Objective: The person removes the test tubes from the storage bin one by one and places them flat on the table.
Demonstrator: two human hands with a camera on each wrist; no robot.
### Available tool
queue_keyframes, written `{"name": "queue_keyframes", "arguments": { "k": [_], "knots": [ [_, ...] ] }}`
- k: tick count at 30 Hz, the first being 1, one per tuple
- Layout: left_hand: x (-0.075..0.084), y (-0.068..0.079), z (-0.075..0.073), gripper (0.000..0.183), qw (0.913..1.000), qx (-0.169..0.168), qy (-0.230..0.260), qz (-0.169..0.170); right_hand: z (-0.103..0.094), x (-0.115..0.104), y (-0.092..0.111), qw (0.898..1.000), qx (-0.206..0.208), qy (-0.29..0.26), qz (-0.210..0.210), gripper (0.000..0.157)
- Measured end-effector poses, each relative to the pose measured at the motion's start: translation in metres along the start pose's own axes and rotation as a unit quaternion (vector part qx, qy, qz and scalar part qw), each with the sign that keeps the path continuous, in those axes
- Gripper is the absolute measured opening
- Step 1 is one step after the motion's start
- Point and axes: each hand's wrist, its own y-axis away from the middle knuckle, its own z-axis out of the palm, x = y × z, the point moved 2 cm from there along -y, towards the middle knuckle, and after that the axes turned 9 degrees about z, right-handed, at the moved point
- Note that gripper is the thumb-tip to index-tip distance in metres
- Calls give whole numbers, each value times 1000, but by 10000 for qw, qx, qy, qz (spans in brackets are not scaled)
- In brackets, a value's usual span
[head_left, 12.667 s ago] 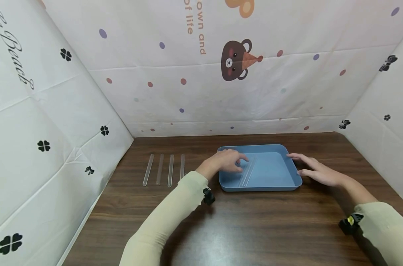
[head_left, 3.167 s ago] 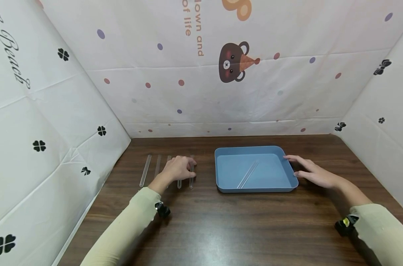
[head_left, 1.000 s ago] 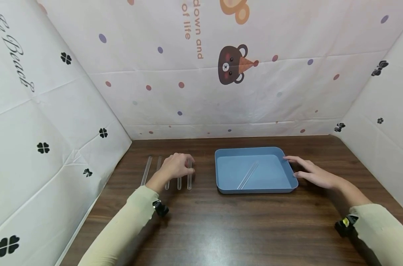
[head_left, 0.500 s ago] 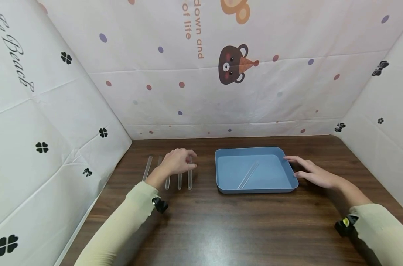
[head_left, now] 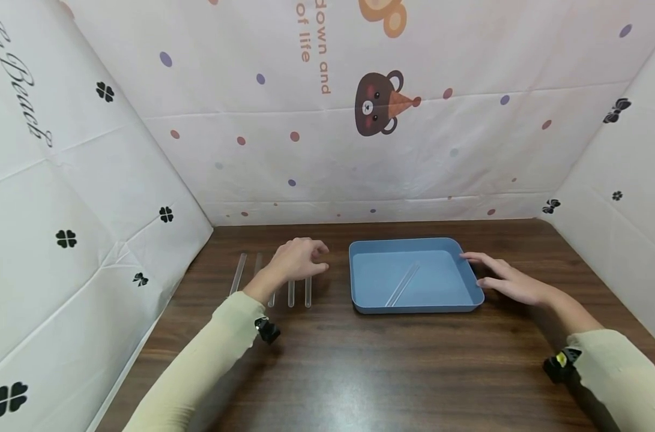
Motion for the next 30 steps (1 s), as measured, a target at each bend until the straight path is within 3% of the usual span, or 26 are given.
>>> {"name": "queue_keyframes", "arguments": {
  "k": [20, 30],
  "knots": [
    [34, -23, -5, 40, 9995, 47, 117, 290, -1, -2, -3, 9999, -25, 23, 96, 60],
    [49, -34, -2, 41, 9980, -1, 73, 628, 0, 0, -2, 9999, -28, 40, 101, 60]
  ]
}}
